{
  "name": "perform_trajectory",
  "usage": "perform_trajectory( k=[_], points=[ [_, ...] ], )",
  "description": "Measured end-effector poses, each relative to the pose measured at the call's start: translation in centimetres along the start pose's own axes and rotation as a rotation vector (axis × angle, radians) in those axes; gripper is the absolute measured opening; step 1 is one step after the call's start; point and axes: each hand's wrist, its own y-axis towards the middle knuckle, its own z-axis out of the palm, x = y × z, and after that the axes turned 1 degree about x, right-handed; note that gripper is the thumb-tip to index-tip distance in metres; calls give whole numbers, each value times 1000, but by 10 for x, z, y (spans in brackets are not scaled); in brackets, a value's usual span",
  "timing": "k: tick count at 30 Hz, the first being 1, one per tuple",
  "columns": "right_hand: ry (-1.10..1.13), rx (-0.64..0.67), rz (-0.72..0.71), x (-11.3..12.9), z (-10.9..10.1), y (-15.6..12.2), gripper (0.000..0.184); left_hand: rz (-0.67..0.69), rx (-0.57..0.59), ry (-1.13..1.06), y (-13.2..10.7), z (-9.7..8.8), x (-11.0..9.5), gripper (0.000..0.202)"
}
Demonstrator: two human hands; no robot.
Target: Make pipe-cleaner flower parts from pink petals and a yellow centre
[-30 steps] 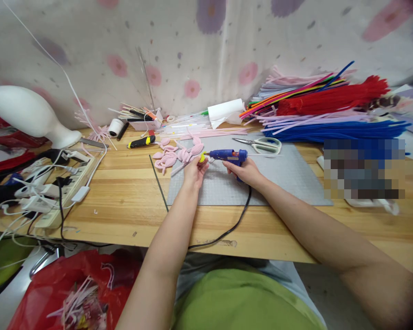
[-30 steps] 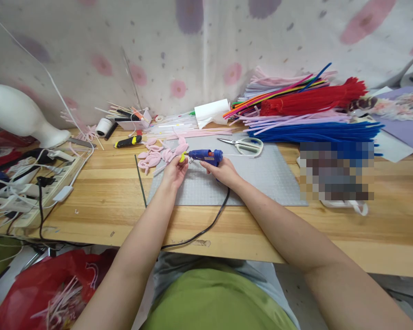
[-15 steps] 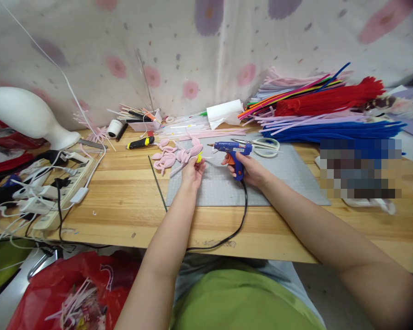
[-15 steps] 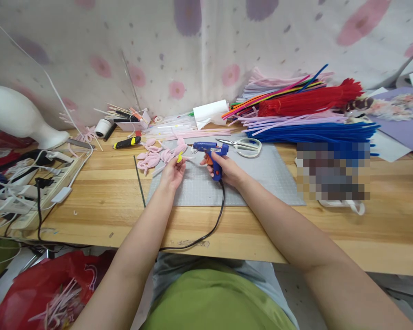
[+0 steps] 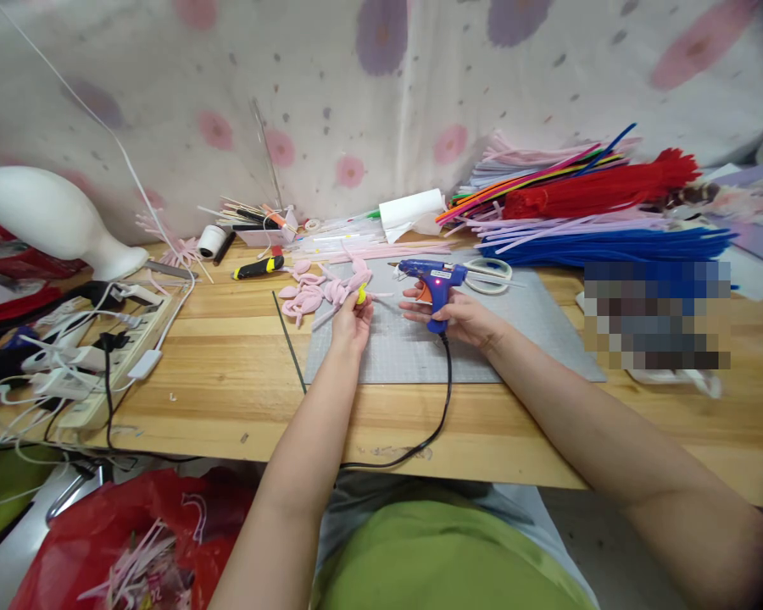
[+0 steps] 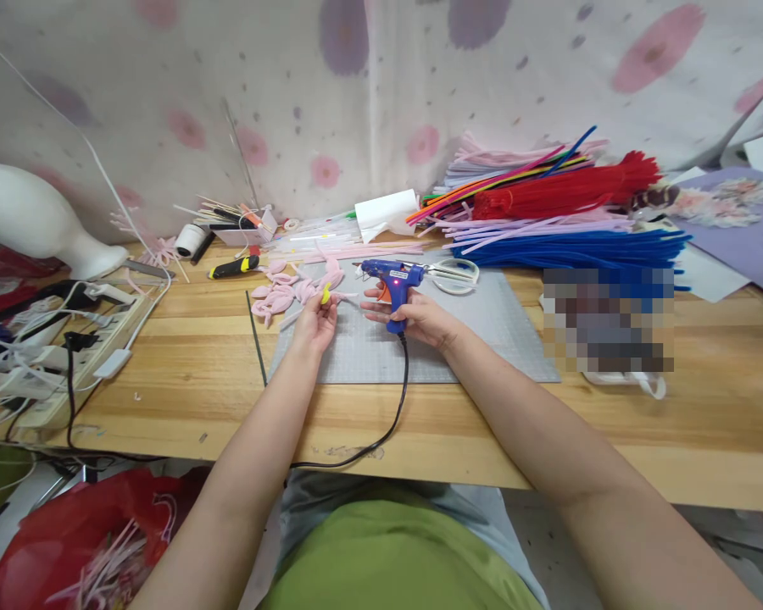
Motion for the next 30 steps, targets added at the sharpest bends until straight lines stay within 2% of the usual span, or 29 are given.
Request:
perform_trajectory(
  k=[5, 14, 19, 30],
  points=[
    [-69, -12, 13, 2, -1, -1, 46, 37, 8, 43, -2, 1, 4, 5],
    [-139, -108, 72, 1, 9, -1, 28, 76, 11, 68, -3, 1, 7, 6],
    [-284, -202, 61, 0, 12, 0, 29, 79, 18, 77, -3, 0, 8, 5],
    [-414, -236, -6, -4, 8, 3, 31, 84, 26, 105, -2, -1, 9, 6]
  ],
)
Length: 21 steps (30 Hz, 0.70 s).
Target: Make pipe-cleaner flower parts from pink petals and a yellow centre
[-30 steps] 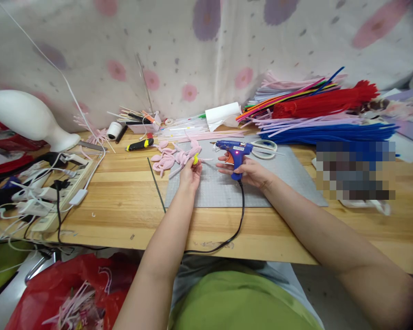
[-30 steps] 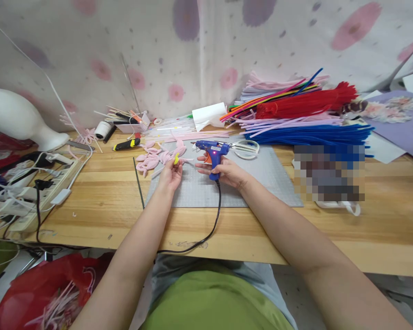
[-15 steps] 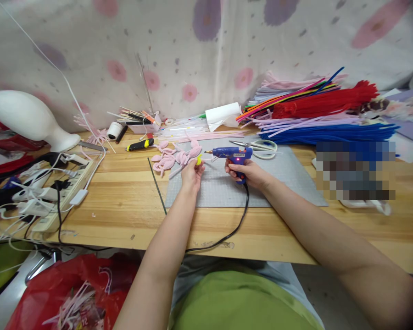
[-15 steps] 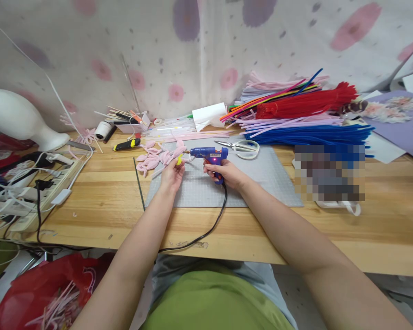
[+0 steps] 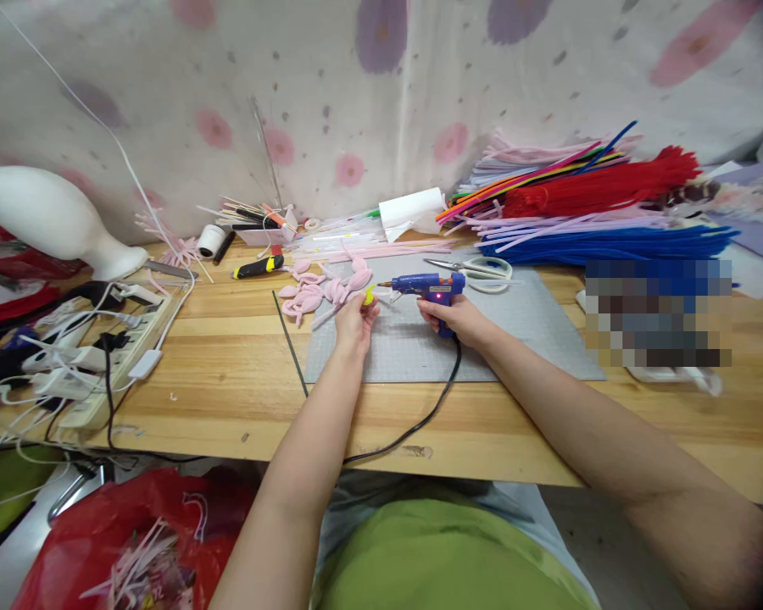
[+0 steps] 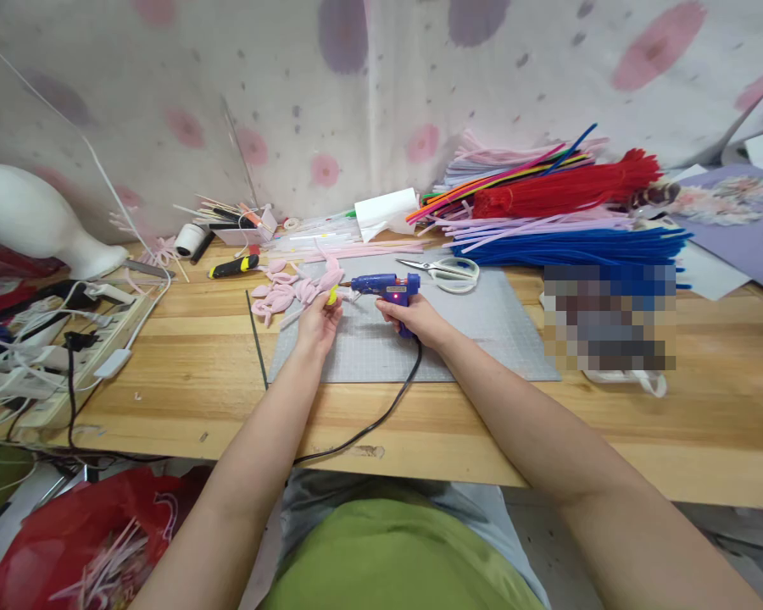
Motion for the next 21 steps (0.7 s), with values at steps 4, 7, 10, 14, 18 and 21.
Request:
perform_trajectory(
  k=[4, 7, 10, 14, 18, 21],
  points=[
    [-33, -5, -3, -2, 0, 1, 32, 4, 9, -1, -1, 0, 0, 7],
    [-52, -19, 12, -5, 0, 3, 34, 0, 23, 5, -1, 1, 0, 8],
    [-94, -30, 8, -9, 1, 5, 36, -10, 29, 17, -1, 1, 0, 8],
    [-167, -59, 7, -10, 3, 7, 36, -18, 20, 22, -1, 1, 0, 8],
    [-236, -91, 8, -8, 6, 7, 37, -21, 11, 22, -1, 1, 0, 8],
    [-254, -102, 13, -5, 7, 6, 37, -21, 8, 17, -1, 2, 0, 9]
  ],
)
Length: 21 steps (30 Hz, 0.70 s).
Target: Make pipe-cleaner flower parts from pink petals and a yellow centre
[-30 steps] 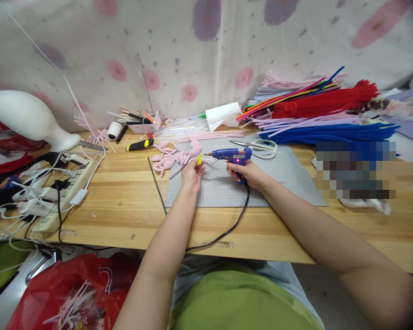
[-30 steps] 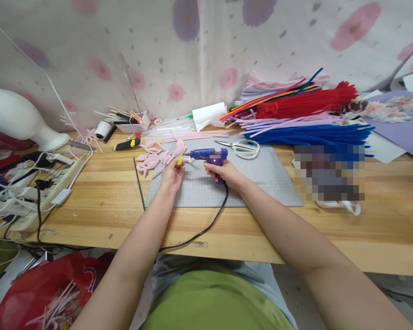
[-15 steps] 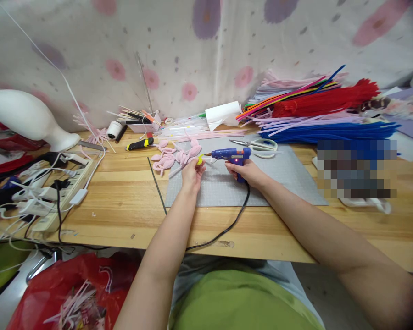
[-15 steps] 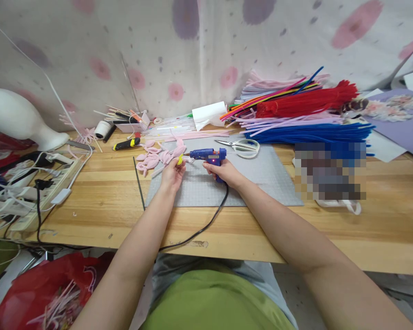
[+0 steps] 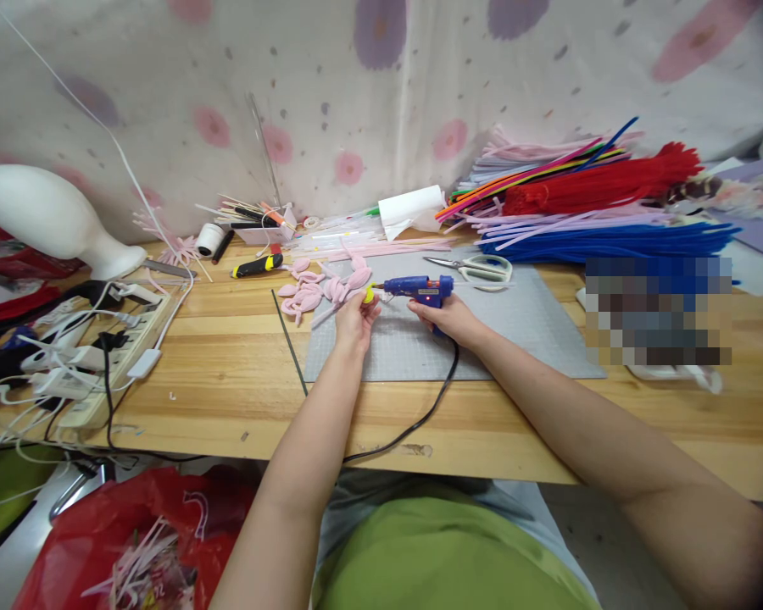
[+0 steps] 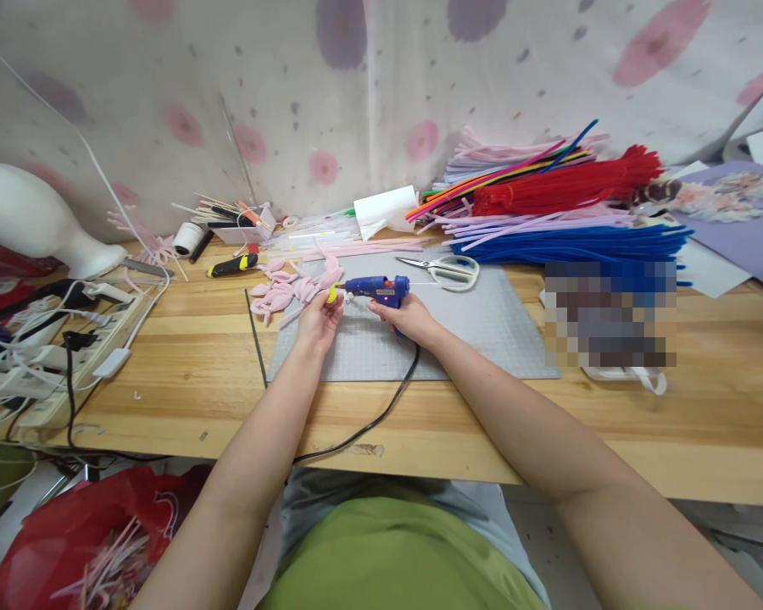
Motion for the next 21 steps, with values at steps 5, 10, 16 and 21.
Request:
perform_trajectory(
  k=[5, 10, 16, 21],
  points=[
    [-18, 0, 1, -1, 1, 0, 37, -4, 4, -7, 0, 0, 0, 8],
    [-29, 1, -6, -3, 1, 1, 35, -9, 1, -22, -1, 0, 0, 8],
    [83, 23, -36, -8, -2, 2, 35, -11, -24, -99, -1, 1, -4, 12],
    [207, 56, -10, -8, -5, 1, 33, 5, -24, -143, 0, -1, -8, 11]
  ],
)
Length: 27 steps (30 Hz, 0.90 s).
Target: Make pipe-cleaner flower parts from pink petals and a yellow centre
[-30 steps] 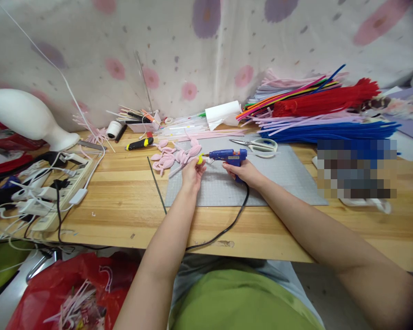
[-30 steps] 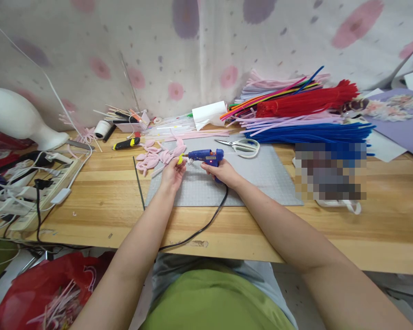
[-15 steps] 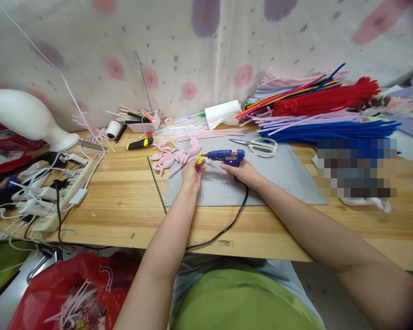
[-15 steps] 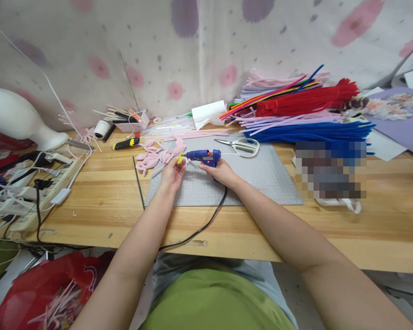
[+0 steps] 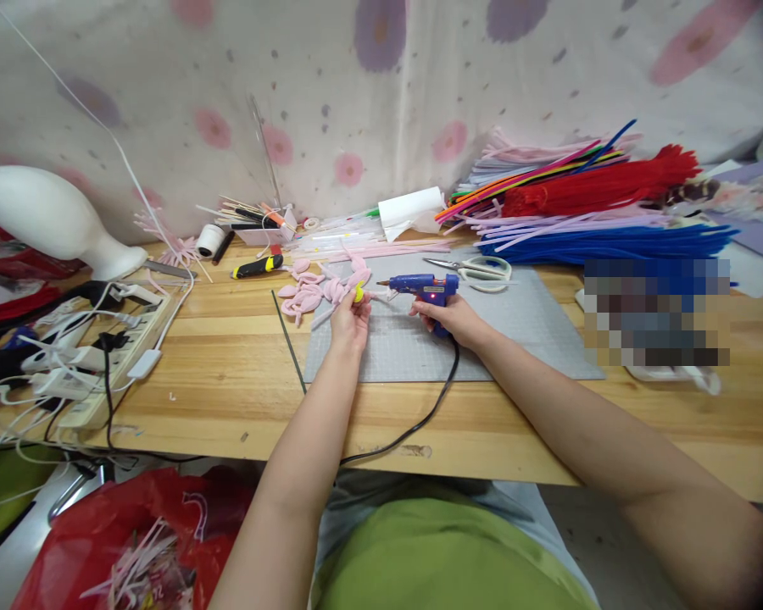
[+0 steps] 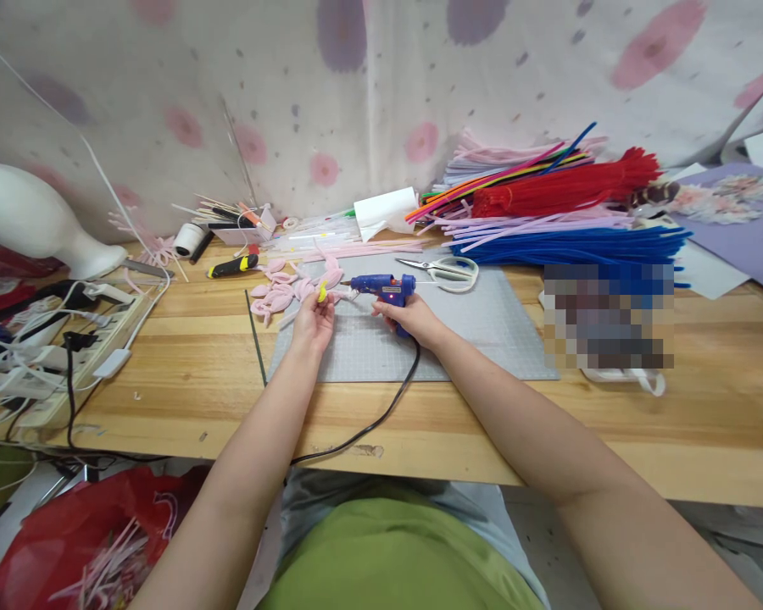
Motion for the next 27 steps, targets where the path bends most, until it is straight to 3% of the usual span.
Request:
perform_trajectory(
  k=[8, 12, 16, 21, 27],
  points=[
    [142, -12, 53, 5, 5, -3, 34, 101, -51, 35, 3, 0, -13, 10],
    [213, 30, 63, 9, 9, -2, 38, 91, -56, 72, 9, 6, -35, 11],
    [384, 40, 60, 13, 21, 3, 36, 181, -83, 137, 16, 10, -67, 9],
    [480, 168, 13, 11, 61, 25, 41, 352, -119, 162, 21, 15, -111, 6],
    [176, 223, -191, 15, 137, 62, 54, 553, -122, 129, 11, 23, -162, 9]
  ],
)
